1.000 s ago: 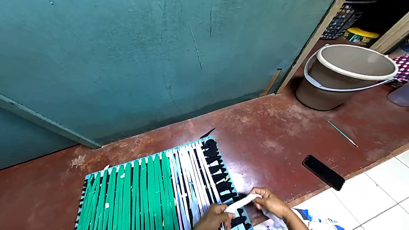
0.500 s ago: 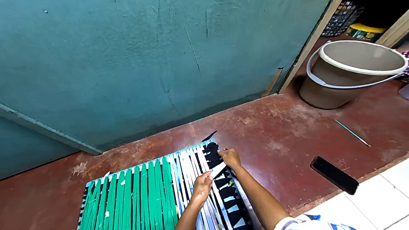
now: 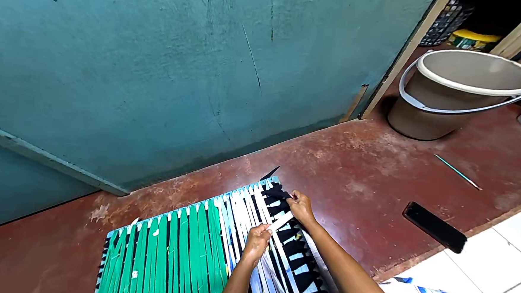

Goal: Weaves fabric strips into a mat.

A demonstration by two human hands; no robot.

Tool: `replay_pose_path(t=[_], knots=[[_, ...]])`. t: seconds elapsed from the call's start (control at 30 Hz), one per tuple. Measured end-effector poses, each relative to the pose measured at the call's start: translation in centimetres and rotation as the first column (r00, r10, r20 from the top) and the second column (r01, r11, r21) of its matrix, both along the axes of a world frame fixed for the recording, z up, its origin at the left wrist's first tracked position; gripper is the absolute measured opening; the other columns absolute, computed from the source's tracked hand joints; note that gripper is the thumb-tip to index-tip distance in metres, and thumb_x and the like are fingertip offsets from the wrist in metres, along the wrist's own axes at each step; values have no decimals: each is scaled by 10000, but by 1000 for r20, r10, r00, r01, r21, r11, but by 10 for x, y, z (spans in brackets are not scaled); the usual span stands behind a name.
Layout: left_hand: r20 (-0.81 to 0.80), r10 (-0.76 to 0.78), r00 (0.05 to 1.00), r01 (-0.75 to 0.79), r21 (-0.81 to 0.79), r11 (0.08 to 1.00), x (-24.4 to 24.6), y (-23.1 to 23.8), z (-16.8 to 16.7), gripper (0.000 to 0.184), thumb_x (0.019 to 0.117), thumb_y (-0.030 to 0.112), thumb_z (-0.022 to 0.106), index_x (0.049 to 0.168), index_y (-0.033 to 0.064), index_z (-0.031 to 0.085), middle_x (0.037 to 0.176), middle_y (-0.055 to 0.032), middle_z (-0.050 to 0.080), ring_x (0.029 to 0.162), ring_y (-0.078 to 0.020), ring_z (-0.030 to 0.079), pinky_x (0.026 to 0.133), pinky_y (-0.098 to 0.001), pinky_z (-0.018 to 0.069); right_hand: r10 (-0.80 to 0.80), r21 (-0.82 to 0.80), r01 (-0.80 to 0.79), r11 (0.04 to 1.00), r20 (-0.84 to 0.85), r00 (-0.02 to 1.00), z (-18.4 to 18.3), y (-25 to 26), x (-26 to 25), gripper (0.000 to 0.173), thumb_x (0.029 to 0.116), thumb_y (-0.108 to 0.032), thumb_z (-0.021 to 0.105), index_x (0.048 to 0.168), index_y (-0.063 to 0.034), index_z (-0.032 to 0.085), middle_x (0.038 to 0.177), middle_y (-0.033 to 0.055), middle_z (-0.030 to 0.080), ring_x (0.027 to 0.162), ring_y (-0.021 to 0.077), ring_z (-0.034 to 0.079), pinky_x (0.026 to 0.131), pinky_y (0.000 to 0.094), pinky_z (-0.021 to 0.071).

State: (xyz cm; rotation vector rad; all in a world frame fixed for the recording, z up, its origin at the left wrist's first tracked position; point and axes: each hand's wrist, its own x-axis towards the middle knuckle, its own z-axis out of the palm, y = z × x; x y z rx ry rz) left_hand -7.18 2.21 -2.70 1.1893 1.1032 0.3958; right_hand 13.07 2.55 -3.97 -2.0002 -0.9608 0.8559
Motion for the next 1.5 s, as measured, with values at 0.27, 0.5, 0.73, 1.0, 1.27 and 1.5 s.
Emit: replay_pose_path(t=[0.27,0.5,0.73,1.0,1.27,1.5], knots=[[-66,-226,972,226,2,974,17,2,1,136,1022,40,547,962,-18,654,665,42,482,529,-26,409,524,-205,378,-129,-358,115,927,-18,991,-12,-29,17,206,1021,-134,576,1147,19,631,1112,251,675,1105,398,649,932,580,496],[75,-44,996,57,-174,983,31,8,2,145,1043,-14,479,999,-33,616,652,24,504,507,-43,481,505,-185,448,-222,-173,215,961,-19,975,-13,-47,17,473,975,-150,668,1398,11,532,1275,256,629,1172,407,620,1009,564,478],[167,-120,979,153,-199,968,33,45,7,198,1020,-30,492,1109,-31,668,680,41,563,548,-37,500,553,-199,460,352,23,-355,935,-205,913,9,-69,34,338,965,-212,691,1160,61,649,843,123,653,745,187,610,772,391,530],[138,-299,944,311,-74,948,50,101,40,204,1013,-33,484,1095,-26,671,652,81,532,531,-10,470,550,-182,446,357,-8,-383,924,-345,868,34,-56,56,112,997,-44,597,1031,53,639,765,34,580,655,73,522,660,262,467],[12,-377,926,376,66,924,63,138,61,171,1005,-23,536,1103,-25,676,761,63,608,570,14,478,567,-162,431,-2,149,97,984,-538,843,37,-30,56,183,1074,-65,471,948,-4,589,622,-56,468,480,4,403,463,159,346],[-238,-274,932,314,154,937,72,164,62,121,1007,3,577,1061,-52,670,871,-36,639,725,-58,561,714,-243,493,-7,143,89,986,-495,869,27,-25,37,160,1062,-67,504,953,6,594,628,-38,481,501,27,430,491,186,373]])
